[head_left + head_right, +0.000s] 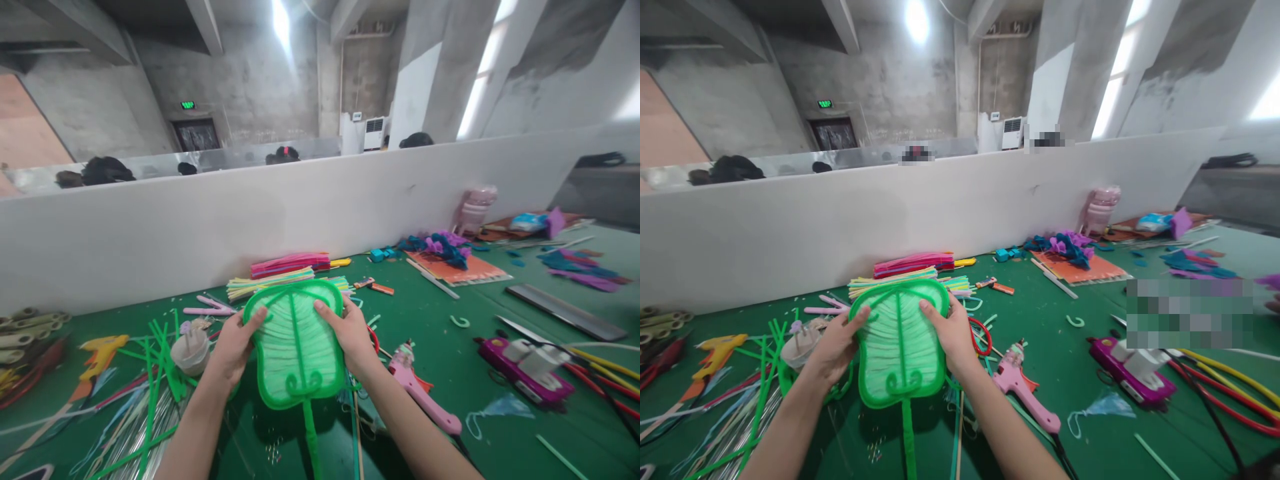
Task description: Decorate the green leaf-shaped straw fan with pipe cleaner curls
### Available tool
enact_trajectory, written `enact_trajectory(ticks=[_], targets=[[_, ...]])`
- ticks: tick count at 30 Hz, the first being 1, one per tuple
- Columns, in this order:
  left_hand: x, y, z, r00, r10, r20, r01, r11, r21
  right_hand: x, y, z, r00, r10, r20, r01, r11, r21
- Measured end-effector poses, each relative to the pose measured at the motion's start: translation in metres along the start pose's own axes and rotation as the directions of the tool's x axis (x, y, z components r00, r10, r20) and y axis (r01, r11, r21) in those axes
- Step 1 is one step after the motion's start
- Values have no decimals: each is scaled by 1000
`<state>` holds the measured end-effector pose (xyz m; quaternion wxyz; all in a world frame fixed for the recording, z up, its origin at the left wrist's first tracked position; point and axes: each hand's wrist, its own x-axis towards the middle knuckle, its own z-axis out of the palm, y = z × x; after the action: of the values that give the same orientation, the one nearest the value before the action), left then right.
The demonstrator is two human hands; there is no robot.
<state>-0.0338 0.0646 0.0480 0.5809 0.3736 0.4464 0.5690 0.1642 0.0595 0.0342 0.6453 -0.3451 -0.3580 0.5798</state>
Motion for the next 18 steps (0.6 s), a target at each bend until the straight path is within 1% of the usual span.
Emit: enact_trajectory(ticks=[4,9,13,15,16,17,18], targets=[[2,0,-1,999,33,-12,-34,999,-9,-1,1,1,1000,2,-2,-2,1000,-2],[4,-5,0,995,84,-48,-83,996,14,-2,1,4,1000,4,-4,-4,1000,4],[1,-3,0,994,96,-49,-91,992,86,-4,-1,4,1000,6,-19,-7,1000,-16],[-5,0,-4,992,106,-62,-98,986,132,-6,-2,2,999,13,-42,-15,999,-44],[-9,1,-8,985,154,-77,-137,972,189,-8,-2,1,998,22,-54,-25,998,-62],[-14,1,-13,969,233,-84,-202,939,277,-10,0,0,997,34,-62,-39,996,-84],[-18,-1,-19,931,360,-54,-304,851,429,-12,3,-1,997,48,-65,-55,992,-112]])
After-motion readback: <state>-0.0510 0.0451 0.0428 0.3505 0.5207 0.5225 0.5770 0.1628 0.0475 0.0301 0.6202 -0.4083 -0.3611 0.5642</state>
